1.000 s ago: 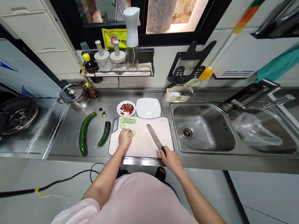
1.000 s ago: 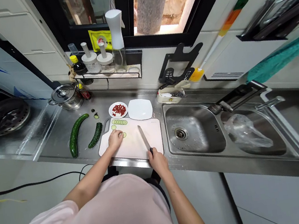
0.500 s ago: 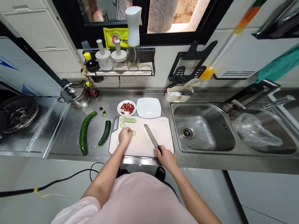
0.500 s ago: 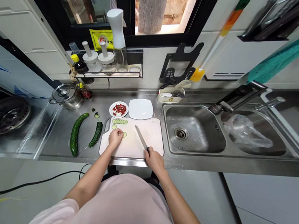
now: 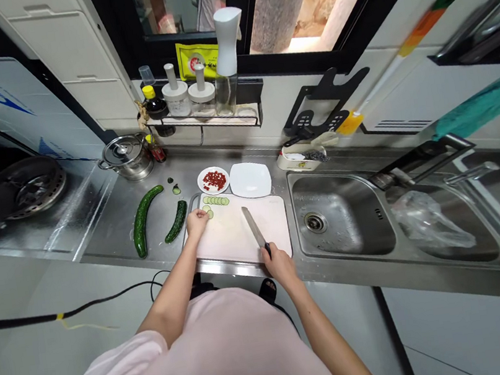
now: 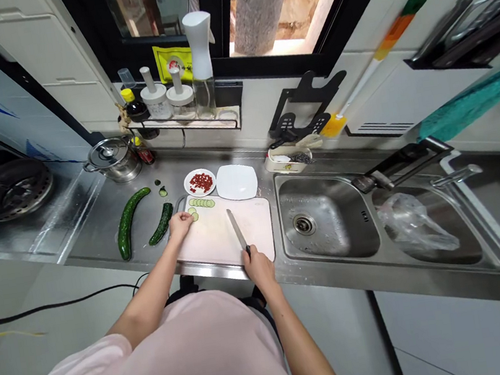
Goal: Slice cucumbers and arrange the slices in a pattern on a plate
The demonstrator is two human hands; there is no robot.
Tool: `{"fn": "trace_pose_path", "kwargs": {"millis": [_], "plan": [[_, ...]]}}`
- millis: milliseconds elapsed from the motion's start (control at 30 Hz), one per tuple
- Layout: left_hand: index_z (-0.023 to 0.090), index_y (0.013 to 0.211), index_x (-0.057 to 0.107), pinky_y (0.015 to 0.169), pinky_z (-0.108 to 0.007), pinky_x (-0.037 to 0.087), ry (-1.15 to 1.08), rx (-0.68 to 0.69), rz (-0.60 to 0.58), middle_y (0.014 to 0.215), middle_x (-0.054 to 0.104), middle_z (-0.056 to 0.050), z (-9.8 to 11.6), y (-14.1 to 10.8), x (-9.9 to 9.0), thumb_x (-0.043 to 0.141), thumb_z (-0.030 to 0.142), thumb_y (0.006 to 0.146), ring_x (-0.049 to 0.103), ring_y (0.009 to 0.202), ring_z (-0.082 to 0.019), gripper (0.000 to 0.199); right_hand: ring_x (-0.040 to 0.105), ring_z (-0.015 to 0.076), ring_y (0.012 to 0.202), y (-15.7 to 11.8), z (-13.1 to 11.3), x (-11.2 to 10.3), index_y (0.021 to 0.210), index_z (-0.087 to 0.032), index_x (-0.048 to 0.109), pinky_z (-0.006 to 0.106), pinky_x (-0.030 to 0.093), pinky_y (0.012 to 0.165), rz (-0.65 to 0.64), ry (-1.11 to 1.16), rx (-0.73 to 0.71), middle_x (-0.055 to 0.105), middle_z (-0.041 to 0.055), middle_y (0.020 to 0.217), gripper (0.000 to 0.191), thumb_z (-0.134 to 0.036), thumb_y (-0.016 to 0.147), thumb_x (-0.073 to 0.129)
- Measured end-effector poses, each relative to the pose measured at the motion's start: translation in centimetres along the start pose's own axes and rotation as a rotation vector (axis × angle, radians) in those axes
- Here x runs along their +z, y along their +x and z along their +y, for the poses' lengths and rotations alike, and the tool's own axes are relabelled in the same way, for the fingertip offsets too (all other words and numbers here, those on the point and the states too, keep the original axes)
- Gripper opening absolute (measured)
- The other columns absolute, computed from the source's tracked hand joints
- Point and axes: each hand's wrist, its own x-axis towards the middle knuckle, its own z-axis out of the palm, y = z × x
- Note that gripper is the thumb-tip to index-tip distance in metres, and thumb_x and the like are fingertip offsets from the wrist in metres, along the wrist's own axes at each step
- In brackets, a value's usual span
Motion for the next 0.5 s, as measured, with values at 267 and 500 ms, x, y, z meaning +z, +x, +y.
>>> {"fn": "trace_pose_path", "kwargs": {"millis": [267, 500], "plan": [[0.021, 0.08, 0.068, 0.069, -0.023, 0.042, 0.108, -0.063, 0.062, 0.078, 0.069, -0.001, 0.3, 1.2, -0.9, 0.062, 0.028, 0.07, 0.062, 0.074, -0.015, 0.014, 0.062, 0.0216, 0.089, 0.1, 0.1, 0.2, 0.111, -0.019, 0.05, 0.028, 0.037, 0.072, 0.007, 0.006, -0.011, 0.066, 0.0105, 0.094, 0.04, -0.045, 0.096, 0.023], [0.021, 0.079, 0.067, 0.072, -0.024, 0.042, 0.171, -0.043, 0.054, 0.078, 0.069, -0.002, 0.4, 1.3, -0.7, 0.059, 0.025, 0.072, 0.062, 0.075, -0.016, 0.012, 0.062, 0.0213, 0.089, 0.1, 0.1, 0.0, 0.11, -0.018, 0.05, 0.027, 0.038, 0.072, 0.006, -0.004, 0.004, 0.065, 0.0094, 0.092, 0.04, -0.045, 0.096, 0.025]]}}
